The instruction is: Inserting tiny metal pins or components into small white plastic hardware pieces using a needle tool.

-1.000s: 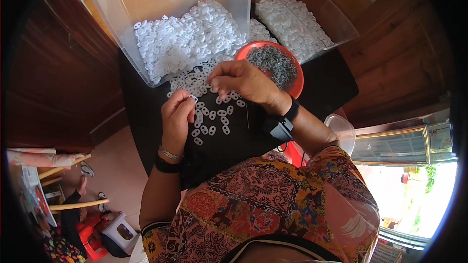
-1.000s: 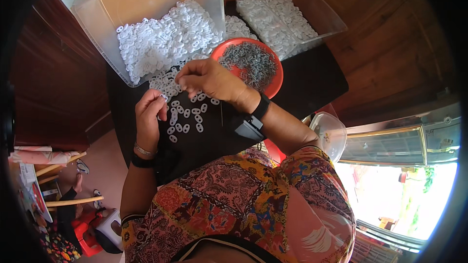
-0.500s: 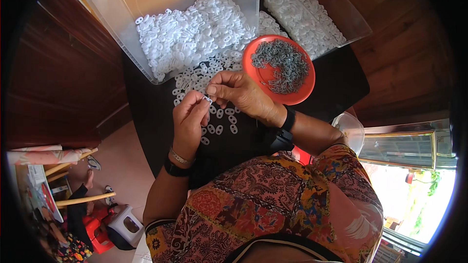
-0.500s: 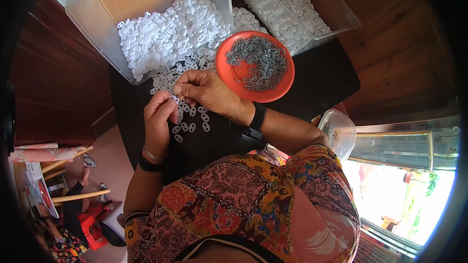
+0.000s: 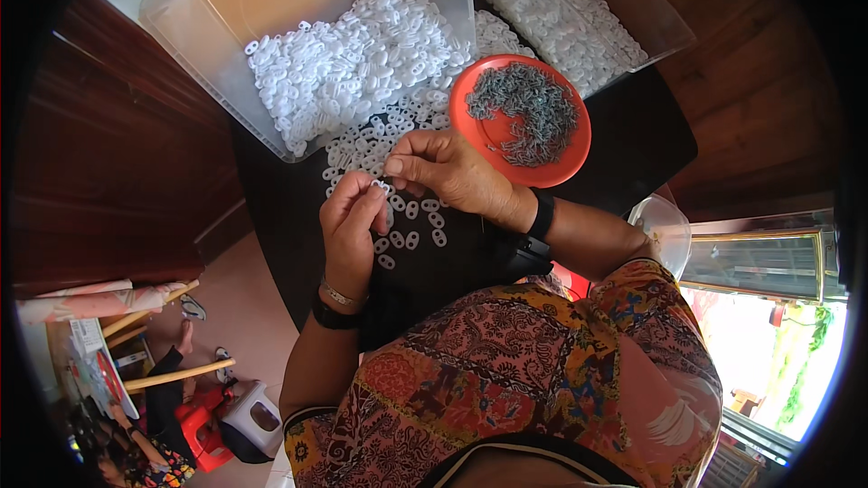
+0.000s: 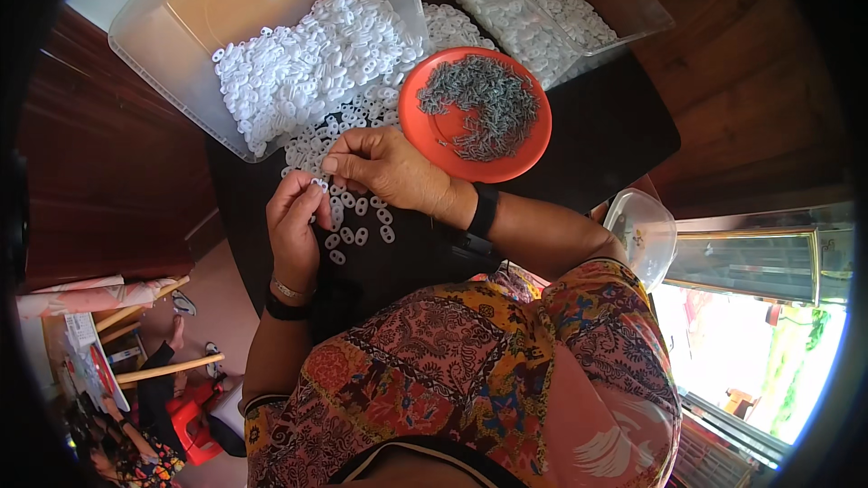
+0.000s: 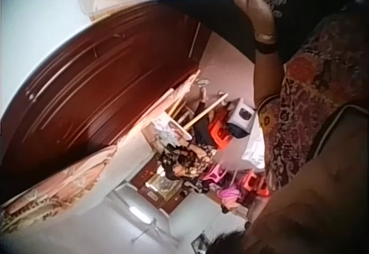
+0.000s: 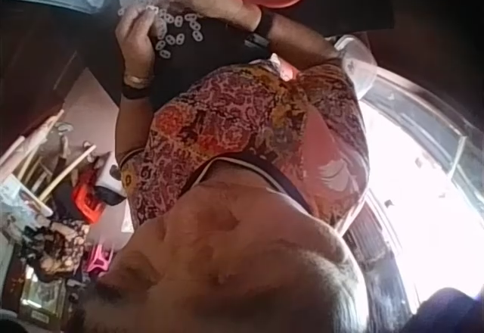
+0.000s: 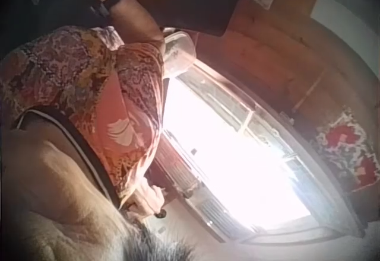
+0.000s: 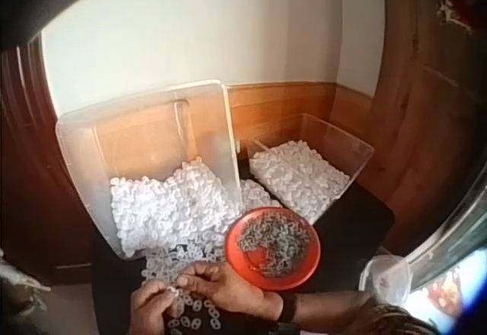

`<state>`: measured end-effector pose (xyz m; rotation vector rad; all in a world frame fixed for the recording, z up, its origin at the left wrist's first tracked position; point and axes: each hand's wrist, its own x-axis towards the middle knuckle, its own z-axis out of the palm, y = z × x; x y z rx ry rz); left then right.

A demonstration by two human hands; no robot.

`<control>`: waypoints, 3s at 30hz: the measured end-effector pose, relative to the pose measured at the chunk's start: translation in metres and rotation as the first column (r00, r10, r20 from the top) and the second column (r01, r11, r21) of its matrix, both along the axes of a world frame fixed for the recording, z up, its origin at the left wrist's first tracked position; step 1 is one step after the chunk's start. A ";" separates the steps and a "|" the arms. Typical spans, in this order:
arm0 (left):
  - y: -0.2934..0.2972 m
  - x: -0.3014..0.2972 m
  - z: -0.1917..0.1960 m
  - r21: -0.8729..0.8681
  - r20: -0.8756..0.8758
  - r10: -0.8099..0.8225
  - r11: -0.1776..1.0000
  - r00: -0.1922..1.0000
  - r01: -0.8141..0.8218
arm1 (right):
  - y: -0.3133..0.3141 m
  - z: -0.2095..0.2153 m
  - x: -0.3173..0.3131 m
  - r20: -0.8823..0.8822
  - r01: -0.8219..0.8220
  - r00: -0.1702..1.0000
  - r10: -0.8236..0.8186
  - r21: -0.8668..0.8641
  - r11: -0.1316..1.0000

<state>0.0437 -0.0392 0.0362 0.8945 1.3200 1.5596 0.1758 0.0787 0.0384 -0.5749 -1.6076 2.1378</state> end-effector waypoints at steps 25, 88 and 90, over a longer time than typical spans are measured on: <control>0.000 0.001 0.003 -0.046 -0.189 -0.022 0.999 0.982 0.014 | 0.003 0.004 0.005 0.102 -0.087 0.993 0.059 0.304 0.949; 0.006 -0.022 -0.014 0.043 0.065 0.286 0.956 0.956 -0.289 | -0.011 -0.014 -0.002 0.129 -0.130 0.991 0.023 0.940 0.316; 0.005 -0.023 -0.016 0.040 0.063 0.273 0.960 0.960 -0.276 | -0.008 -0.012 -0.004 0.098 -0.100 0.995 0.029 0.884 0.457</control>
